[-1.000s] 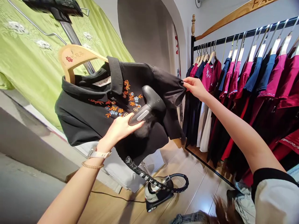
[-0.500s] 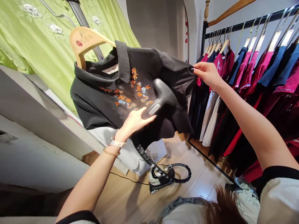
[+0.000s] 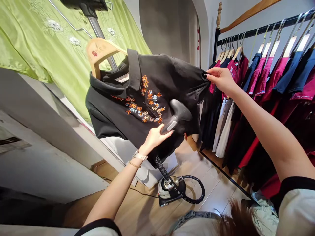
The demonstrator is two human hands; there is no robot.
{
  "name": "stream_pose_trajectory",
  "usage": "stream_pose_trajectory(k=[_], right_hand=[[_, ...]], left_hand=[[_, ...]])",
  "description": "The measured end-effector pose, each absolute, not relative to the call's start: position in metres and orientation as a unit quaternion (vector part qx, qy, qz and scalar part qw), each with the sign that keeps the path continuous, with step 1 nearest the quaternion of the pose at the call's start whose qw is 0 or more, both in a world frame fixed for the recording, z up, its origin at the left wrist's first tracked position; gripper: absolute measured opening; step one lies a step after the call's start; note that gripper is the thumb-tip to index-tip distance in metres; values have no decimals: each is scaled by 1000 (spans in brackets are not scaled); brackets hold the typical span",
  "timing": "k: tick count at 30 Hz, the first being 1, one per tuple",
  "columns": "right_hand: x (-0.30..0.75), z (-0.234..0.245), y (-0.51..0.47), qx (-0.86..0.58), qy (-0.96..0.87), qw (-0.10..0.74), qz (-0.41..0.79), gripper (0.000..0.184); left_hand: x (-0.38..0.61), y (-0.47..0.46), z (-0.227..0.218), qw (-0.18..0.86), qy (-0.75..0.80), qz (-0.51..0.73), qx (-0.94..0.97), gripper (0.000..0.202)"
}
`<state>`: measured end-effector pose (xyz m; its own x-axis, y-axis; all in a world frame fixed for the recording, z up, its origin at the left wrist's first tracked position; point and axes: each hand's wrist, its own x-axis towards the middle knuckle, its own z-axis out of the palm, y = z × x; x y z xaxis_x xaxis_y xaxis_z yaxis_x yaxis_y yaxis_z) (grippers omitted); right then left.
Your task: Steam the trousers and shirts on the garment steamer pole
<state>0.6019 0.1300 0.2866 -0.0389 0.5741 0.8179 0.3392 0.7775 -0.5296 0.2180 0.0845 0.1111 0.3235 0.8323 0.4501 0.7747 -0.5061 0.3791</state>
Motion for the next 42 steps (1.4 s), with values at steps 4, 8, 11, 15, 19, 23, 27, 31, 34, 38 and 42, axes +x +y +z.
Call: stream_pose_trajectory(k=[4, 8, 11, 15, 19, 23, 27, 31, 34, 38, 42], right_hand=[[597, 290, 124, -334, -721, 596, 119, 56], [591, 290, 126, -325, -714, 609, 117, 50], [588, 288, 130, -311, -710, 621, 119, 50], [583, 286, 139, -298, -708, 626, 137, 56], [571, 285, 157, -295, -711, 623, 139, 49], [554, 279, 176, -308, -709, 615, 155, 39], [543, 268, 184, -323, -704, 600, 199, 36], [537, 256, 189, -361, -677, 612, 193, 31], [535, 246, 192, -360, -658, 634, 190, 37], [536, 238, 197, -324, -657, 648, 208, 54], [541, 242, 201, -335, -664, 640, 194, 63]], left_hand=[[227, 85, 120, 32, 520, 337, 784, 48], [246, 81, 98, 4, 524, 194, 829, 46], [255, 71, 57, 58, 515, 147, 843, 36], [257, 43, -8, 157, 531, 251, 794, 33], [255, -6, -66, 239, 508, 360, 745, 24], [251, -47, -92, 258, 539, 396, 697, 25], [234, -50, -68, 229, 606, 406, 645, 27], [213, -28, -25, 187, 623, 439, 620, 34], [211, -12, -3, 207, 604, 479, 602, 33], [234, 6, 16, 223, 559, 545, 584, 35], [263, 27, 27, 229, 516, 575, 592, 39]])
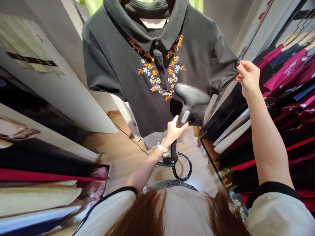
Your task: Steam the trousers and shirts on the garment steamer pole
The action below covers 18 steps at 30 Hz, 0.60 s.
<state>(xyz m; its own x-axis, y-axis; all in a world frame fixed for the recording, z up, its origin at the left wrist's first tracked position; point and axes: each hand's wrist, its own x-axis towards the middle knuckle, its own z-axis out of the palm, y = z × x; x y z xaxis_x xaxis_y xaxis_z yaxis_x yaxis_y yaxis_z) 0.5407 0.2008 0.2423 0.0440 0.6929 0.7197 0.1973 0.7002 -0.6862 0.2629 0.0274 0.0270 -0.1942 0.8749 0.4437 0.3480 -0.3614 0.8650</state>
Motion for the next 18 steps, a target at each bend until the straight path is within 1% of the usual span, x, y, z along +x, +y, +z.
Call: stream_pose_trajectory(k=[4, 11, 18], right_hand=[[547, 250, 196, -327, -672, 641, 176, 68], [563, 265, 180, -336, -674, 642, 141, 59], [571, 280, 163, -366, -681, 626, 100, 57]], left_hand=[[273, 49, 31, 226, 485, 581, 613, 41], [268, 85, 27, 247, 452, 575, 635, 37], [284, 98, 31, 269, 429, 563, 653, 39]])
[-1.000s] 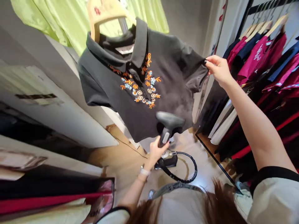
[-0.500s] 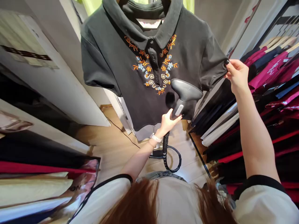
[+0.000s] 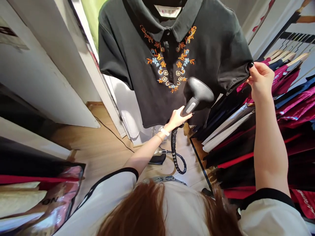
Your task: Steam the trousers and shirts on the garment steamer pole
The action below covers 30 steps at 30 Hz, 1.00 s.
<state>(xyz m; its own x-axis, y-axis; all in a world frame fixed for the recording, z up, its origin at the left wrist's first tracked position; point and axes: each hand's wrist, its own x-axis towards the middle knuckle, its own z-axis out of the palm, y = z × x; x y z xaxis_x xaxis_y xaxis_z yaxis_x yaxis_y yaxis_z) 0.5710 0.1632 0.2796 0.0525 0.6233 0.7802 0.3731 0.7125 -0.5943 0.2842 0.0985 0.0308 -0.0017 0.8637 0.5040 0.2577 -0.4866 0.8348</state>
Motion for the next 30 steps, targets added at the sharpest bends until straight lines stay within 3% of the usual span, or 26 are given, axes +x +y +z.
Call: stream_pose_trajectory(k=[18, 23, 30], right_hand=[[575, 290, 150, -360, -680, 632, 90, 44], [584, 282, 164, -317, -696, 631, 128, 56], [577, 276, 199, -288, -690, 626, 221, 41]], left_hand=[[292, 101, -3, 324, 442, 518, 657, 36], [288, 95, -22, 342, 463, 496, 650, 37], [268, 46, -42, 376, 506, 474, 615, 32]])
